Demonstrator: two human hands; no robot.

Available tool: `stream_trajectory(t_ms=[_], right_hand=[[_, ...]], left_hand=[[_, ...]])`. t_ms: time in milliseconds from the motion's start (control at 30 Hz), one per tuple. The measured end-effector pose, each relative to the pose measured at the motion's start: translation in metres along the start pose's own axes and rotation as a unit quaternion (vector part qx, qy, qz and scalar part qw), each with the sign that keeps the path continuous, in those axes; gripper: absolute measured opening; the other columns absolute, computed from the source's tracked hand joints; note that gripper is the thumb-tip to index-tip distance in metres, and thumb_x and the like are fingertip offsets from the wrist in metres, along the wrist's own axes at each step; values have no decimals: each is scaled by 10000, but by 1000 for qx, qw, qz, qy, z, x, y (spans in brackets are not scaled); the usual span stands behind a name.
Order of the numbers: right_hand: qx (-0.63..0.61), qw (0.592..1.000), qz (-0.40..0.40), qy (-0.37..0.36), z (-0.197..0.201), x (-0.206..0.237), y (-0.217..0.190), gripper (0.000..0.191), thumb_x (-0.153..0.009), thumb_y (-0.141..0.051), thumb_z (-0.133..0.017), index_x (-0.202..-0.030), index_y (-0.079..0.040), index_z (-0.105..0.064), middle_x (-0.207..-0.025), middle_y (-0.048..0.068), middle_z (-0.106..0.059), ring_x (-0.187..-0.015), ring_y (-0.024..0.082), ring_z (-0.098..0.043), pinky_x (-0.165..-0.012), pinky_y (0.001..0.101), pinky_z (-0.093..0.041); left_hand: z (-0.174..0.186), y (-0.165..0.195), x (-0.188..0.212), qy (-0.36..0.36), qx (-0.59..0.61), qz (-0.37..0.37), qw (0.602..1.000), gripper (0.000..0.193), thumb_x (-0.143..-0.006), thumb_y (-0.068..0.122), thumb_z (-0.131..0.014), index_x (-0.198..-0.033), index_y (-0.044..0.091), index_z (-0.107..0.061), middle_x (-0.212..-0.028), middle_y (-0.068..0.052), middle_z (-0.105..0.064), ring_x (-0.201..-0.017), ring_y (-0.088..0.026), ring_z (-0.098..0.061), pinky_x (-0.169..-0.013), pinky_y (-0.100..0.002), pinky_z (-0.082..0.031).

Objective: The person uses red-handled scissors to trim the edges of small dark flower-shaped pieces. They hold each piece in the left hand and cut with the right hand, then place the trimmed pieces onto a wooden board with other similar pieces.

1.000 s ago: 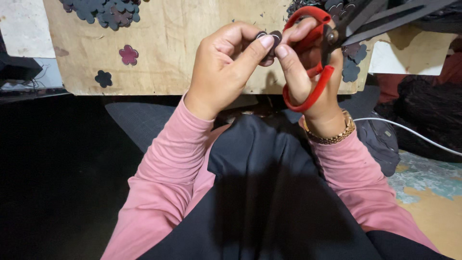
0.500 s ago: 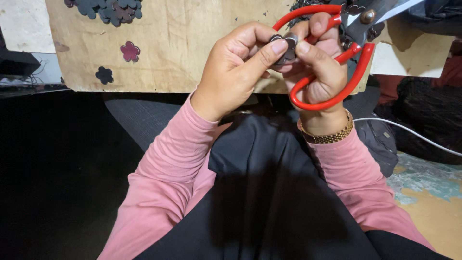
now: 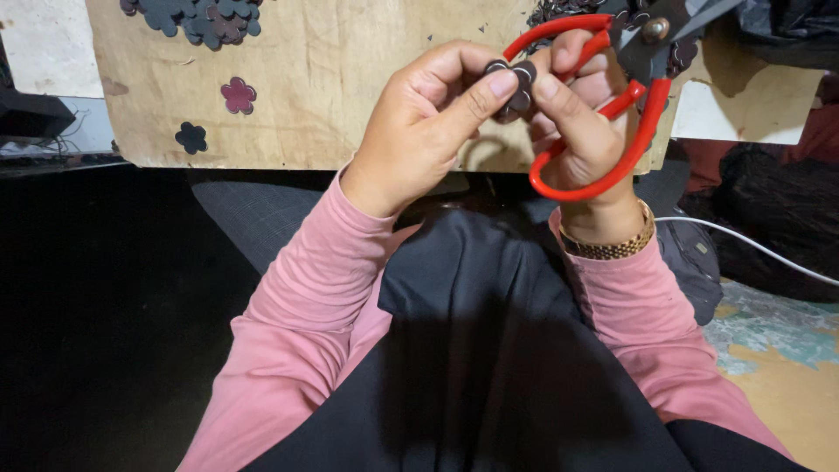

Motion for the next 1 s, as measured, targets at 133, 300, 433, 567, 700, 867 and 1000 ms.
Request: stream_trajectory(t_ms=[133, 300, 433, 567, 700, 867, 1000], right_hand=[[150, 988, 44, 18, 0, 7, -6, 204, -1115, -53, -703, -1186, -49, -512, -999, 88, -608, -848, 150, -572, -799, 279, -479], [234, 969, -70, 43, 2, 19, 6, 387, -956, -122, -721, -1253, -39, -487, -1058, 56, -605, -884, 124, -545, -773, 270, -428], [290, 953, -60, -59, -6, 20, 11, 481, -1014, -157, -729, -1405, -29, -481, -1208, 37, -554, -1068, 118, -548, -1003, 288, -488], [291, 947, -87, -104, -10, 21, 16, 459, -1014, -217, -738, -1356, -23, -502, -1218, 33, -539, -1120, 131, -535, -1012, 300, -505], [309, 940, -95, -111, -15, 24, 18, 516, -1009, -310, -725, -1361, -15, -490, -1240, 34, -540, -1126, 131, -530, -996, 299, -496], [344, 925, -92, -133, -18, 23, 21, 566, -1010, -432, -687, -1344, -8, -515, -1194, 38, -568, -1084, 131, -548, -961, 292, -497], [344, 928, -61, -133, -18, 24, 20, 606, -1037, -493, -649, -1382, -11, -520, -1210, 33, -580, -1107, 119, -550, -993, 279, -485]], left_hand=[[8, 3, 1, 41, -85, 1, 996, 169, -1104, 141, -647, -1207, 8, -662, -1027, -34, -727, -940, -82, -653, -843, -239, -516], [7, 6, 0, 26, -30, -26, 999, 181, -1127, 150, -656, -1260, 28, -639, -1045, -36, -736, -970, -87, -688, -899, -242, -557], [10, 5, 0, 53, -32, 8, 998, 153, -1108, 137, -647, -1204, 20, -627, -976, -18, -697, -879, -65, -636, -787, -223, -530], [11, 7, 0, 59, 5, 1, 998, 129, -1097, 79, -665, -1200, 10, -627, -987, -34, -690, -863, -73, -638, -778, -228, -548], [10, 8, 2, 61, 32, 1, 998, 162, -1085, 30, -687, -1237, 5, -636, -958, -37, -678, -788, -54, -598, -720, -205, -511], [11, 9, 3, 79, -7, 2, 997, 149, -1075, 28, -689, -1217, -3, -658, -966, -27, -678, -790, -39, -600, -712, -197, -503], [11, 7, 2, 83, 23, 9, 996, 175, -1093, 26, -651, -1263, -10, -670, -1008, -37, -697, -892, -52, -646, -803, -209, -561]])
Point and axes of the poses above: each hand's wrist, its own x-axis away from the middle knuckle, its own z-axis out of the back of the hand, y = z × x, the point moved 5 cm from there along -x, towards the middle knuckle
